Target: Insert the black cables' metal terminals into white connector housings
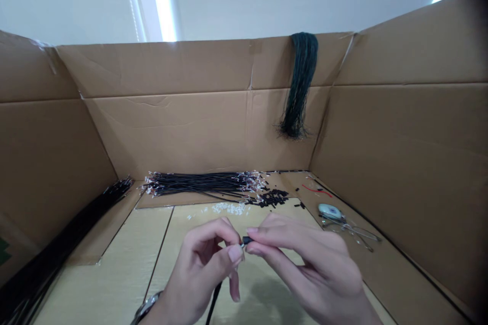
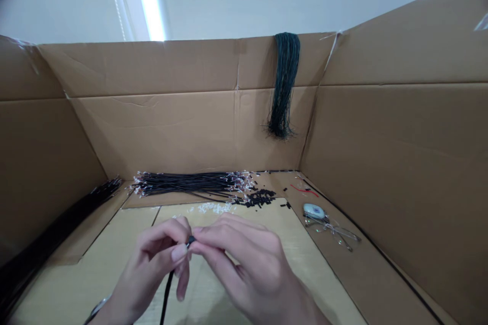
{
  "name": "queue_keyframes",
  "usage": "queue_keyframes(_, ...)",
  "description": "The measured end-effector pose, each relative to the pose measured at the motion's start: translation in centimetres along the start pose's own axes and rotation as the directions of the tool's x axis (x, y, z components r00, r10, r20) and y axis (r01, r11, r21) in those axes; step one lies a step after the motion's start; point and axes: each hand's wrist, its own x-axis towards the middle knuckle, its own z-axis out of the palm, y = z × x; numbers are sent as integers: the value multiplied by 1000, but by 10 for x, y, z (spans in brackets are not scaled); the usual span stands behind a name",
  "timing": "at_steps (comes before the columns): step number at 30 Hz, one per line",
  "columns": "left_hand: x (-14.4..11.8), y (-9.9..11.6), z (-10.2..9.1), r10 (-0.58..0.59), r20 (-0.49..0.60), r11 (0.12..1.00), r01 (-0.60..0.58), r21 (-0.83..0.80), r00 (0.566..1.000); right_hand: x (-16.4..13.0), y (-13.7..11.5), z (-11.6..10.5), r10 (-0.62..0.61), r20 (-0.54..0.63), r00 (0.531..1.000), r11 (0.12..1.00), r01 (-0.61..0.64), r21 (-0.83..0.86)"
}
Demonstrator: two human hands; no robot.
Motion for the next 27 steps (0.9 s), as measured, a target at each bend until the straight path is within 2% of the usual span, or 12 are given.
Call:
queue_keyframes(5, -2, -2, -2, -98, 71, 990, 104, -97, 993, 0, 0, 1, -41, -20, 999, 999, 42, 15)
queue_keyframes(9, -3, -2, -2, -113, 120, 974, 134, -185, 986, -1, 0, 3, -30, -36, 999, 999, 31, 37)
queue_keyframes(16, -2, 9, 4, -142, 55, 988, 145, -51, 988, 1, 2, 1, -37, -31, 999, 998, 39, 39)
queue_keyframes(24, -1, 10, 2, -145, 47, 989, 146, -13, 988, 4, -9, -12, 99, 59, 993, 992, -95, -80)
queue_keyframes(27, 0, 8, 2, -144, 57, 989, 146, -33, 988, 4, -11, -14, 118, 134, 984, 990, -107, -91)
